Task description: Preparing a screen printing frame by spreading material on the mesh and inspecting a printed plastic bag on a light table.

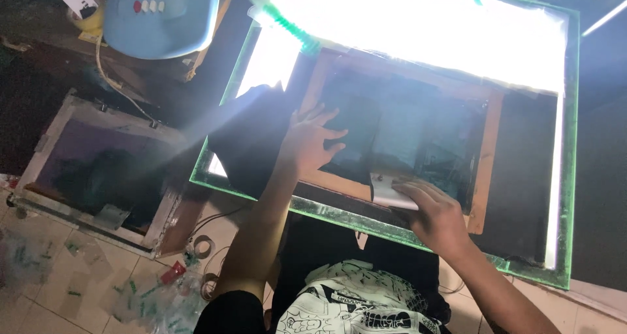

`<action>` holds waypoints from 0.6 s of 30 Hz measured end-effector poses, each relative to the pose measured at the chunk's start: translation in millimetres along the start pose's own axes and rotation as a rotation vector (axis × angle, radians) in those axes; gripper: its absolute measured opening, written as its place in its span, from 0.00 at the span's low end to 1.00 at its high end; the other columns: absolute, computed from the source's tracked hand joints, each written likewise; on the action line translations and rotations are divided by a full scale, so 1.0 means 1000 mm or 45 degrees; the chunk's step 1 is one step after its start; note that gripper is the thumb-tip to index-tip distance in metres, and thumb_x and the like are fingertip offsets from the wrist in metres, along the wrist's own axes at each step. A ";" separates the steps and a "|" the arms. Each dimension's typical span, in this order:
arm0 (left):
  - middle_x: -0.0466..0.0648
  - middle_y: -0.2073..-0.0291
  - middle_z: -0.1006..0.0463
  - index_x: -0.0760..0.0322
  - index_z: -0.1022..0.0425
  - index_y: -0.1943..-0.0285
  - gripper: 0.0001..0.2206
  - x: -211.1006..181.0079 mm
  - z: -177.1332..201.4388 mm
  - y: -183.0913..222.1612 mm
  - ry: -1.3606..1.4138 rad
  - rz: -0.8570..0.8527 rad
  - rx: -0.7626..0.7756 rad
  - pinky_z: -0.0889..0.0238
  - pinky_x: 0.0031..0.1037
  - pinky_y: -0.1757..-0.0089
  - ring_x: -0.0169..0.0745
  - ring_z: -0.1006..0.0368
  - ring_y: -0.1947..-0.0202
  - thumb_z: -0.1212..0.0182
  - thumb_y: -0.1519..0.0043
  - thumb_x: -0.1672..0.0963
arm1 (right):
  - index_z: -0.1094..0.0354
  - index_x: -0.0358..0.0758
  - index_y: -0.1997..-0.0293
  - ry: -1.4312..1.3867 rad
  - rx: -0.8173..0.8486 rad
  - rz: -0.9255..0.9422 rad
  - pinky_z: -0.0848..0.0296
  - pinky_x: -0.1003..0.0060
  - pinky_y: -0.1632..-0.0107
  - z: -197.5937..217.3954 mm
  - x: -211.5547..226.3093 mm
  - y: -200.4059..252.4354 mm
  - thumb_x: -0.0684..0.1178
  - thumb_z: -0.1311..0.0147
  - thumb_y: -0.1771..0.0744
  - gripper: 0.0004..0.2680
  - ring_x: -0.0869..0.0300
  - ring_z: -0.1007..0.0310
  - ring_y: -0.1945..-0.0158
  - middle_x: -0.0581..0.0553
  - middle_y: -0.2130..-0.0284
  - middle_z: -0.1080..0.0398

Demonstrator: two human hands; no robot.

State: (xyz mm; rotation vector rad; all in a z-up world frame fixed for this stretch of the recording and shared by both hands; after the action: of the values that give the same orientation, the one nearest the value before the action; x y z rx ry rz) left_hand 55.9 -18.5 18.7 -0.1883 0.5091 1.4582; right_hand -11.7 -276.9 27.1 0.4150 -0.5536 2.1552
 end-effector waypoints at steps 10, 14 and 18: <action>0.43 0.30 0.34 0.40 0.17 0.46 0.13 0.007 -0.009 -0.007 0.000 -0.197 -0.158 0.65 0.62 0.33 0.46 0.46 0.27 0.39 0.37 0.47 | 0.28 0.45 0.50 -0.706 -1.074 -1.012 0.31 0.66 0.67 0.060 -0.083 0.042 0.51 0.34 0.37 0.13 0.65 0.29 0.59 0.50 0.59 0.26; 0.42 0.30 0.34 0.40 0.17 0.46 0.13 0.008 -0.011 -0.008 -0.006 -0.196 -0.157 0.64 0.61 0.33 0.46 0.47 0.27 0.39 0.37 0.47 | 0.32 0.44 0.44 -1.314 -1.404 -0.887 0.20 0.64 0.54 0.069 -0.136 0.065 0.39 0.42 0.39 0.18 0.59 0.23 0.50 0.50 0.54 0.28; 0.41 0.30 0.34 0.38 0.18 0.45 0.14 0.005 -0.012 -0.009 -0.046 -0.160 -0.151 0.63 0.59 0.33 0.46 0.47 0.27 0.38 0.38 0.46 | 0.45 0.44 0.43 -0.781 -1.235 -0.586 0.21 0.54 0.51 0.082 -0.151 0.084 0.41 0.41 0.36 0.18 0.51 0.31 0.44 0.42 0.46 0.37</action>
State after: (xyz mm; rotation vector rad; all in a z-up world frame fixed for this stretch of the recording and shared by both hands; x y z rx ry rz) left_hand 62.3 -20.3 3.9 -0.2826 0.3747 1.3669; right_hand 16.5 -464.8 4.6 0.5639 -1.5631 1.0971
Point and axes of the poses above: each hand's wrist, its own y-axis away from the middle knuckle, its own z-axis out of the back of the hand, x = y × z, the point moved 6 cm from there along -y, towards the middle knuckle
